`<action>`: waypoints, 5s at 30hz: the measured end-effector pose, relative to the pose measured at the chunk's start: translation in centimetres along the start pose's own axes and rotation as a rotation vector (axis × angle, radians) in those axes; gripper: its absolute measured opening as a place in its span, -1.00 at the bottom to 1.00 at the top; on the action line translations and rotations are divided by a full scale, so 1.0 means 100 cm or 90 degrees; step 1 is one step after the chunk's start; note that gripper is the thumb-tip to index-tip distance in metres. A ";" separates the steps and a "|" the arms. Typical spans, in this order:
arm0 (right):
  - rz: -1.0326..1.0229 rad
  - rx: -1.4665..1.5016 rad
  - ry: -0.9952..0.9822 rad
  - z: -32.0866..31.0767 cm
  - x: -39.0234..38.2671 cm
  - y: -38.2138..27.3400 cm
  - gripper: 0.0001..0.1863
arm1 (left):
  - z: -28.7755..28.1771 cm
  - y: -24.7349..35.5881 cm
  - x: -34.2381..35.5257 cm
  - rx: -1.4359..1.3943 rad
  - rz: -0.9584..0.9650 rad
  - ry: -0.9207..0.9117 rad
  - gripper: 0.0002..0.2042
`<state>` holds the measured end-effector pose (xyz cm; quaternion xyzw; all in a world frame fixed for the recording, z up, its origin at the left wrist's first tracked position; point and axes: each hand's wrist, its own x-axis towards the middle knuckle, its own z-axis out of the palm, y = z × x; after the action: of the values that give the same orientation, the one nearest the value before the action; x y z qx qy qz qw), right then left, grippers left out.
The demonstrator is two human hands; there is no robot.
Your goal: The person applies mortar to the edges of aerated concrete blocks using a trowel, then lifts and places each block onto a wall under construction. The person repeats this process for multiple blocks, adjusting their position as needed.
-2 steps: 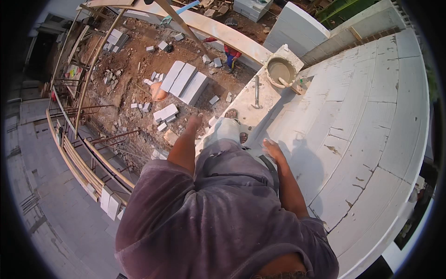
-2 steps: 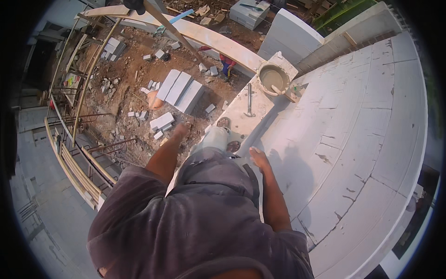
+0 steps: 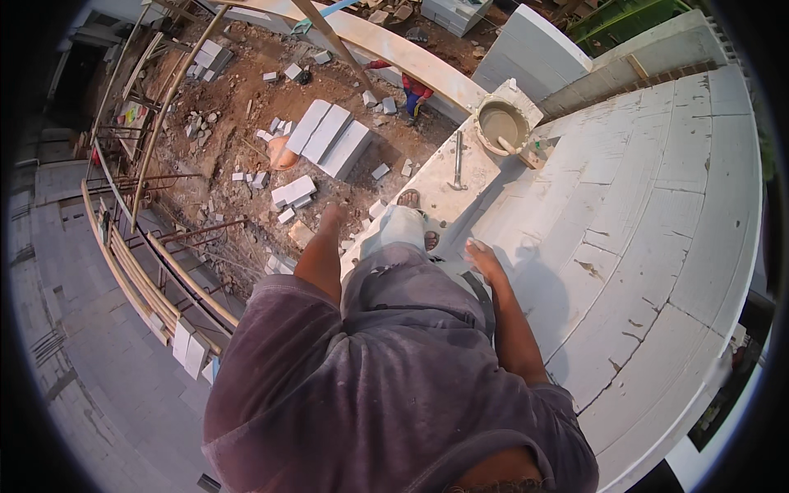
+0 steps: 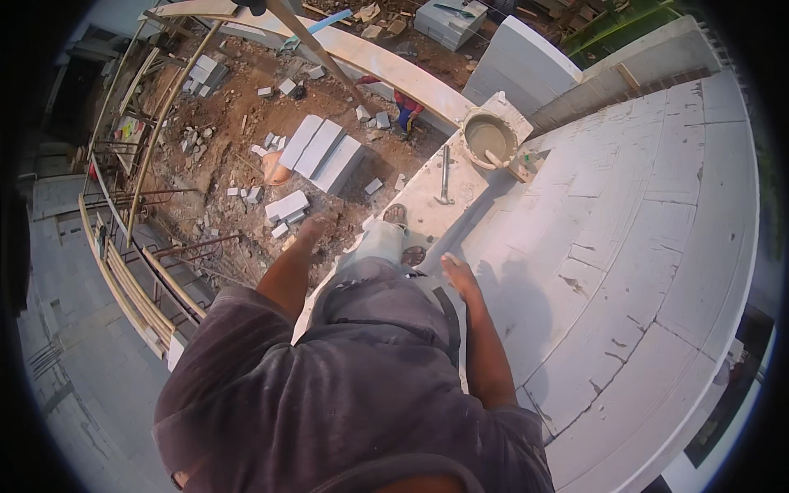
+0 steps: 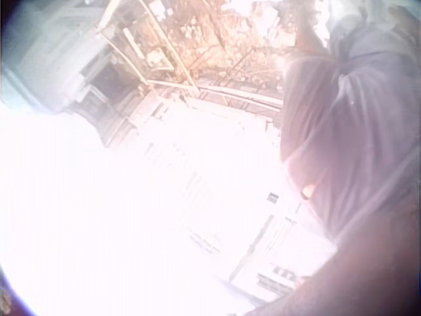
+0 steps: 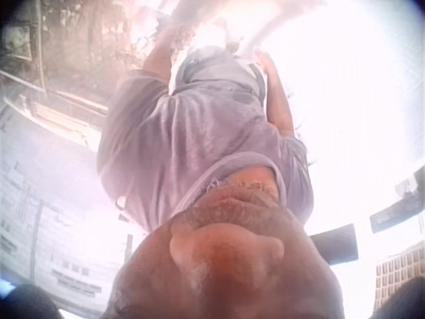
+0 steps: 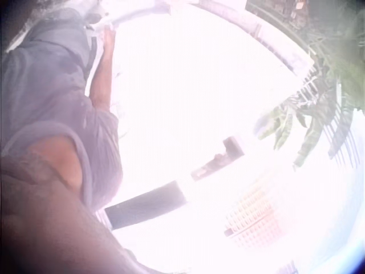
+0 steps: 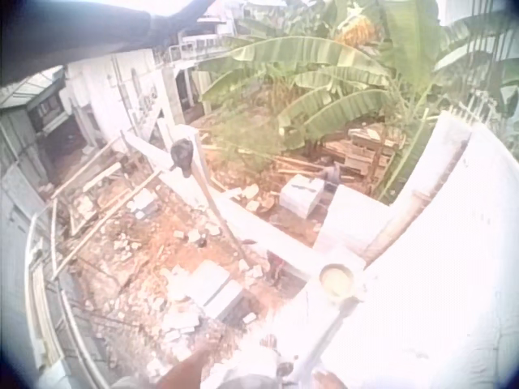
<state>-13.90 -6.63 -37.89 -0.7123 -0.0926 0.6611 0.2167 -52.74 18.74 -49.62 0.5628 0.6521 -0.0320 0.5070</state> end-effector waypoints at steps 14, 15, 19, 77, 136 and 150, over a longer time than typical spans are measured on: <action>-0.212 0.289 -0.504 0.087 0.081 -0.270 -0.18 | 0.036 -0.087 -0.023 -0.470 -0.148 0.033 -0.58; -0.206 0.194 -0.398 0.094 0.079 -0.270 -0.19 | 0.023 -0.035 -0.054 -0.413 -0.215 0.018 -0.54; -0.100 -0.069 -0.178 0.076 0.104 -0.233 -0.24 | 0.057 -0.054 -0.062 -0.462 -0.118 -0.004 -0.47; -0.129 -0.492 -0.202 0.365 0.150 -0.164 -0.37 | 0.067 -0.271 -0.300 -0.847 -0.316 0.327 -0.55; -0.031 -0.589 -0.216 0.263 0.252 -0.186 -0.63 | 0.076 -0.158 -0.266 -0.637 -0.380 0.360 -0.47; -0.033 -0.464 -0.140 0.256 0.248 -0.114 -0.66 | 0.046 -0.297 -0.299 -0.629 -0.398 0.367 -0.44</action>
<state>-34.56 18.67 -56.14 -0.6647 -0.3620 0.6519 -0.0454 -77.00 -15.92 -46.73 0.0330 0.8328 0.2780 0.4775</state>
